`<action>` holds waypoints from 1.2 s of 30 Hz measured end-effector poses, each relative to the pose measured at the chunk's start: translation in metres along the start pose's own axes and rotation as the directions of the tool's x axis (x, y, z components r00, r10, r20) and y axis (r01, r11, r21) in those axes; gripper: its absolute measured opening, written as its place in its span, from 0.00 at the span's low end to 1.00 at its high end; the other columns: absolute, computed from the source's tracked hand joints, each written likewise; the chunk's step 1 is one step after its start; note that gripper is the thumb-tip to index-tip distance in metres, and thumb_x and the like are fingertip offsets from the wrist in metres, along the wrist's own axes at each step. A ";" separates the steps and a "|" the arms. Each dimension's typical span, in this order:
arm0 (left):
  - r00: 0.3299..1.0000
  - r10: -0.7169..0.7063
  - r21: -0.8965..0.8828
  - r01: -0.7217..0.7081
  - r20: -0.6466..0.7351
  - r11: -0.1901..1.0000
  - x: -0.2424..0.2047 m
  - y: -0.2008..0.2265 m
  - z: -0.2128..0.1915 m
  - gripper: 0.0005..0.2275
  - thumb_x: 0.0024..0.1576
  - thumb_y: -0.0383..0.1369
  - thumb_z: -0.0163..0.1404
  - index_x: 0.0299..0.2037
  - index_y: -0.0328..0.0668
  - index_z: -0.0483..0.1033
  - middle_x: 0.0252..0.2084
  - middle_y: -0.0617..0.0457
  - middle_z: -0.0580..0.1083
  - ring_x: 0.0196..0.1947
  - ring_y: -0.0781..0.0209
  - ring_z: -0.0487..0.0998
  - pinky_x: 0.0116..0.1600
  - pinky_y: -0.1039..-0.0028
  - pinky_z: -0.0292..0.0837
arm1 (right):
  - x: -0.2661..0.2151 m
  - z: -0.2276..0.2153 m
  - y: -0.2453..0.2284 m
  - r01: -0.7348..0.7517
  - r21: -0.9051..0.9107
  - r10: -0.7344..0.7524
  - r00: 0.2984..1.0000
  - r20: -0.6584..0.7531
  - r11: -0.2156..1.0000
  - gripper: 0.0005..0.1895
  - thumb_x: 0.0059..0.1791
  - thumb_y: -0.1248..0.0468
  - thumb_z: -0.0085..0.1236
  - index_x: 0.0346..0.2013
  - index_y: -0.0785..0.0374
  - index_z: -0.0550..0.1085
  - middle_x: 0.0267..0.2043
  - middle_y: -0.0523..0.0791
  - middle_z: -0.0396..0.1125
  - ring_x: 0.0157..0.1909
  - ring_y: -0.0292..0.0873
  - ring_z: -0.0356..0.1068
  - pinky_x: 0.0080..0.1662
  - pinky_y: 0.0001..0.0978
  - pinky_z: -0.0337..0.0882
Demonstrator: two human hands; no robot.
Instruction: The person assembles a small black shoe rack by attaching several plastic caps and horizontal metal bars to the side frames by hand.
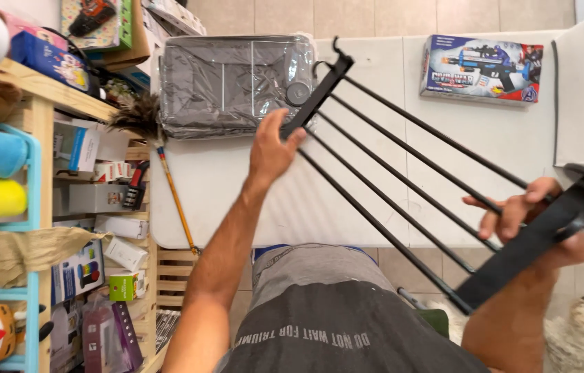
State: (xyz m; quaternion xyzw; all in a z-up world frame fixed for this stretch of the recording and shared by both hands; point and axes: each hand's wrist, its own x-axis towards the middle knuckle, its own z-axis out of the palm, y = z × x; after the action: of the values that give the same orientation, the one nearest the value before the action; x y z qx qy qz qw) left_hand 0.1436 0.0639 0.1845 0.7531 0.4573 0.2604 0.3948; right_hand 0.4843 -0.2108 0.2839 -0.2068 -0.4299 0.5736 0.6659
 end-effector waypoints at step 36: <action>0.899 -0.316 -0.558 0.101 -0.304 0.824 -0.099 -0.056 0.012 0.10 0.64 0.29 0.54 0.53 0.37 0.72 0.24 0.45 0.72 0.14 0.60 0.72 0.16 0.73 0.71 | -0.044 -0.186 0.096 -0.344 -0.159 0.207 0.810 -0.549 0.925 0.24 0.55 0.67 0.50 0.66 0.64 0.66 0.42 0.62 0.74 0.41 0.55 0.80 0.39 0.47 0.82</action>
State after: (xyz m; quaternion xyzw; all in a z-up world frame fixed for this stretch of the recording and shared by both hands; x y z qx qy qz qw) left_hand 0.0814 -0.0134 0.1288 0.4936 0.5169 0.4723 0.5159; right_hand 0.5801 -0.1870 0.0943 -0.4980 -0.2667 0.5275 0.6346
